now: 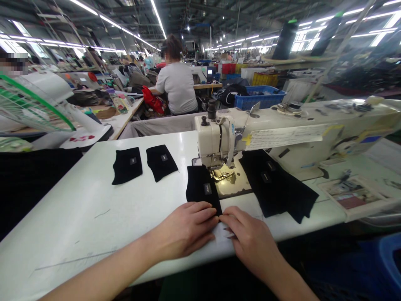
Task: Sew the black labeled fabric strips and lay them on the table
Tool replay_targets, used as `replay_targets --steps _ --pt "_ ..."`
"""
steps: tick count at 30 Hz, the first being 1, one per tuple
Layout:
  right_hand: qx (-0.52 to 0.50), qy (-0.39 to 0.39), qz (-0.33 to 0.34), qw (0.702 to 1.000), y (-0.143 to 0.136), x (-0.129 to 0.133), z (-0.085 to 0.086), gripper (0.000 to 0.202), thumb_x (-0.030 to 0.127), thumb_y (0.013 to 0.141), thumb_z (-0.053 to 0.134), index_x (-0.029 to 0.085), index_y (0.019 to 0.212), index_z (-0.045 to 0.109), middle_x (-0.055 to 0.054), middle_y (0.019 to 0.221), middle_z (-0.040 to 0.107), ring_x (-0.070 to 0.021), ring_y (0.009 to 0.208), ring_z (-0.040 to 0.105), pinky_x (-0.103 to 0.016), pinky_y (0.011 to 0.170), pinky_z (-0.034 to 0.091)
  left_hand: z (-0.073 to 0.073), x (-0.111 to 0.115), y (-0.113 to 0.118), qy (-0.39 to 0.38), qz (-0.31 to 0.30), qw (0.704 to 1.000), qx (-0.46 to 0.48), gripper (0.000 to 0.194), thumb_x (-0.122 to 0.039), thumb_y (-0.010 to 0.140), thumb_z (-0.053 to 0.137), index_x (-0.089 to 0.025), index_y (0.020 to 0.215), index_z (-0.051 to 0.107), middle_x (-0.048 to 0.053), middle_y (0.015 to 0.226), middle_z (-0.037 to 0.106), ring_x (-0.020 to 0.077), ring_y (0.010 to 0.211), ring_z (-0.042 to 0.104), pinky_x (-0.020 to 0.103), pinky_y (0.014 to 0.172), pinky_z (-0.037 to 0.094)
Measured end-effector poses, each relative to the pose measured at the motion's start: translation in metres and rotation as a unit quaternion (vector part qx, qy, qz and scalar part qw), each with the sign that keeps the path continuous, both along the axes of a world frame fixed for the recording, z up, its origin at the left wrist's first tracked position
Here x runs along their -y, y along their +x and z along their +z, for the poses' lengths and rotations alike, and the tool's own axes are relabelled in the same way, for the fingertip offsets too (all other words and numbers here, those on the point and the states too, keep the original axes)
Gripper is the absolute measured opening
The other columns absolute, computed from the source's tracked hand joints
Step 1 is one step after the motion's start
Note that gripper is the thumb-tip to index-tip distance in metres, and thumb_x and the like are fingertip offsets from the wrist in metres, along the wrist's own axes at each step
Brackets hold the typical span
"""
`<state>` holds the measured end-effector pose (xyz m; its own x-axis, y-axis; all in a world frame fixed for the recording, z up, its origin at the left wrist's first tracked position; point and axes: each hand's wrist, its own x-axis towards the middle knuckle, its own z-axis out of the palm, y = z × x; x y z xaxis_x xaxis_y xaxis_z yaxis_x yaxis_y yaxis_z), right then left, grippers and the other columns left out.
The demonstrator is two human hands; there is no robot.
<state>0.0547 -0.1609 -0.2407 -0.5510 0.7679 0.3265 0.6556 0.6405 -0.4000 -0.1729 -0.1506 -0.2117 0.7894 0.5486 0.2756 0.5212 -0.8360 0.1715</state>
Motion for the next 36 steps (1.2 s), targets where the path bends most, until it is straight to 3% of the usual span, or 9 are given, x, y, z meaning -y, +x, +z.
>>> replay_targets --steps 13,15,18,21,23,26,30,32,36 --pt "0.033 0.024 -0.022 0.999 -0.008 -0.026 0.003 0.044 -0.003 0.079 0.051 0.019 0.112 0.068 -0.006 0.112 0.070 -0.0183 0.092 0.070 -0.025 0.069 0.054 0.003 -0.030 -0.008 -0.003 -0.008 1.000 -0.008 0.030 -0.030 0.101 0.050 -0.013 0.121 0.065 0.015 0.119 0.067 0.0283 0.114 0.062 0.043 0.093 0.058" --pt "0.008 0.050 -0.063 0.997 -0.003 -0.030 0.005 0.041 0.000 0.082 0.051 0.020 0.113 0.068 -0.006 0.116 0.069 -0.0182 0.092 0.070 -0.025 0.069 0.054 0.002 -0.034 -0.010 -0.006 -0.005 1.000 -0.011 0.030 -0.029 0.101 0.051 -0.013 0.123 0.064 0.015 0.119 0.067 0.0281 0.114 0.062 0.043 0.095 0.057" --pt "-0.020 0.092 -0.211 0.973 0.013 -0.038 0.010 0.029 0.013 0.092 0.050 0.020 0.114 0.068 -0.007 0.121 0.068 -0.0190 0.087 0.071 -0.028 0.066 0.053 0.001 -0.040 -0.013 -0.010 -0.004 1.000 -0.005 0.031 -0.029 0.100 0.051 -0.014 0.125 0.064 0.014 0.119 0.068 0.0278 0.115 0.062 0.043 0.095 0.057" --pt "0.025 0.083 -0.353 0.932 0.035 -0.051 0.018 0.027 0.028 0.098 0.049 0.017 0.115 0.067 -0.009 0.125 0.066 -0.0197 0.077 0.070 -0.030 0.055 0.048 0.000 -0.046 -0.015 -0.011 -0.002 1.000 0.005 0.032 -0.029 0.101 0.051 -0.015 0.126 0.064 0.014 0.120 0.068 0.0276 0.116 0.062 0.044 0.096 0.057" --pt "0.075 0.050 -0.403 0.911 0.047 -0.060 0.022 0.032 0.035 0.099 0.049 0.015 0.116 0.067 -0.011 0.123 0.066 -0.0206 0.073 0.069 -0.030 0.050 0.043 0.000 -0.051 -0.016 -0.012 -0.004 1.000 0.007 0.032 -0.029 0.101 0.050 -0.015 0.125 0.064 0.014 0.120 0.068 0.0274 0.117 0.061 0.045 0.096 0.057" --pt "0.104 0.001 -0.431 0.896 0.058 -0.072 0.025 0.037 0.043 0.097 0.051 0.015 0.114 0.068 -0.012 0.116 0.068 -0.0230 0.074 0.068 -0.031 0.051 0.041 0.000 -0.058 -0.018 -0.015 -0.001 1.000 -0.002 0.032 -0.029 0.101 0.050 -0.013 0.125 0.064 0.015 0.120 0.068 0.0278 0.117 0.060 0.045 0.096 0.057" --pt "0.062 -0.065 -0.454 0.887 0.066 -0.085 0.029 0.035 0.050 0.090 0.060 0.020 0.106 0.069 -0.007 0.089 0.072 -0.0261 0.076 0.068 -0.032 0.056 0.039 0.001 -0.066 -0.020 -0.014 -0.001 1.000 -0.012 0.033 -0.029 0.101 0.049 -0.013 0.125 0.064 0.015 0.121 0.066 0.0277 0.115 0.061 0.045 0.097 0.056" --pt "0.055 -0.100 -0.460 0.881 0.069 -0.089 0.031 0.028 0.049 0.089 0.060 0.023 0.094 0.069 -0.004 0.077 0.069 -0.0254 0.072 0.066 -0.032 0.056 0.036 0.003 -0.070 -0.020 -0.012 -0.003 1.000 -0.011 0.032 -0.028 0.102 0.049 -0.012 0.124 0.065 0.016 0.121 0.066 0.0273 0.114 0.062 0.045 0.097 0.056" --pt "0.045 -0.097 -0.439 0.892 0.073 -0.092 0.033 0.020 0.039 0.089 0.057 0.024 0.078 0.062 -0.004 0.080 0.068 -0.0211 0.067 0.062 -0.030 0.056 0.033 0.005 -0.077 -0.021 -0.004 -0.004 1.000 -0.003 0.031 -0.028 0.102 0.048 -0.012 0.121 0.067 0.016 0.119 0.067 0.0268 0.113 0.063 0.044 0.096 0.057"
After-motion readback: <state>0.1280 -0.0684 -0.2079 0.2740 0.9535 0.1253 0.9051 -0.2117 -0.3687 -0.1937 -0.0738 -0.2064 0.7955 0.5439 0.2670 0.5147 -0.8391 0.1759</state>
